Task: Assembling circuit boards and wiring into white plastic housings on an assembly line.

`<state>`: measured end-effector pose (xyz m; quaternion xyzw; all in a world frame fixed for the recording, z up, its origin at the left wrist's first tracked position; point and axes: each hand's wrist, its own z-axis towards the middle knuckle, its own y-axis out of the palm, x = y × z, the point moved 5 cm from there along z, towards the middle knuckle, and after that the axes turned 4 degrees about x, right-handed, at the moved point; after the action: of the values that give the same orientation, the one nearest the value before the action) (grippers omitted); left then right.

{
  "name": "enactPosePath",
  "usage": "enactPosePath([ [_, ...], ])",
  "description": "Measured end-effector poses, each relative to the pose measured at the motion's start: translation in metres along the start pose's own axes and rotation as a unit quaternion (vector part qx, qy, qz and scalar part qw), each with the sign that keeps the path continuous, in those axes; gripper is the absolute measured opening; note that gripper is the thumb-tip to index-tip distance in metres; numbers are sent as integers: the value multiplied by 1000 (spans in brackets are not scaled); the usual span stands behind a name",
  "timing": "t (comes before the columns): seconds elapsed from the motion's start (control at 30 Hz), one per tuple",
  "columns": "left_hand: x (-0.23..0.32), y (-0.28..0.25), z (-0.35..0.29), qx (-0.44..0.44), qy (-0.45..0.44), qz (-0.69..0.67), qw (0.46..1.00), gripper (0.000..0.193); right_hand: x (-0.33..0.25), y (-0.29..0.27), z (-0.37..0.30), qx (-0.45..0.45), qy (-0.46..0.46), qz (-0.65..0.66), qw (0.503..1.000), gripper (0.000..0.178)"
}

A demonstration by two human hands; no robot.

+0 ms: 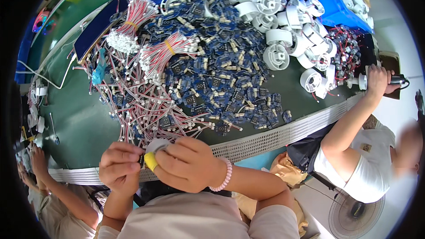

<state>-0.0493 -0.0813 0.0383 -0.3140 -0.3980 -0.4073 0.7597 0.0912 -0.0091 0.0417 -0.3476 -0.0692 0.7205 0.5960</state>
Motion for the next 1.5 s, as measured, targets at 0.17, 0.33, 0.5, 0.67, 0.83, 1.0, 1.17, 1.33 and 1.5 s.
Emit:
enactPosePath([
  [0.17, 2, -5, -10, 7, 41, 29, 999, 14, -4, -1, 2, -5, -37, -20, 999, 22],
  [0.33, -1, -7, -11, 18, -6, 32, 999, 15, 46, -11, 12, -72, 100, -7, 992, 24],
  [0.5, -5, -14, -16, 43, -84, -42, 995, 12, 75, -36, 50, -104, 95, -173, 975, 26],
  [0.67, -10, -23, -20, 97, -193, -164, 962, 17, 56, -33, 16, -206, 83, -92, 971, 18],
  [0.83, -16, -18, -13, 80, -238, -196, 948, 18, 49, -11, -7, -346, 2, -70, 936, 19],
  [1.0, -30, -11, -14, 82, -251, -218, 940, 23, 47, 6, 0, -368, -51, -14, 928, 16],
  [1.17, -37, -14, -14, 99, -262, -227, 933, 25, 67, 9, 13, -229, 104, 186, 950, 21],
  [1.33, -37, -11, -10, 68, -257, -210, 941, 24, 60, 21, 28, -154, 307, 224, 912, 23],
  [1.5, -37, -13, -2, 86, -235, -168, 953, 24, 53, 37, 29, -189, 251, 234, 920, 21],
])
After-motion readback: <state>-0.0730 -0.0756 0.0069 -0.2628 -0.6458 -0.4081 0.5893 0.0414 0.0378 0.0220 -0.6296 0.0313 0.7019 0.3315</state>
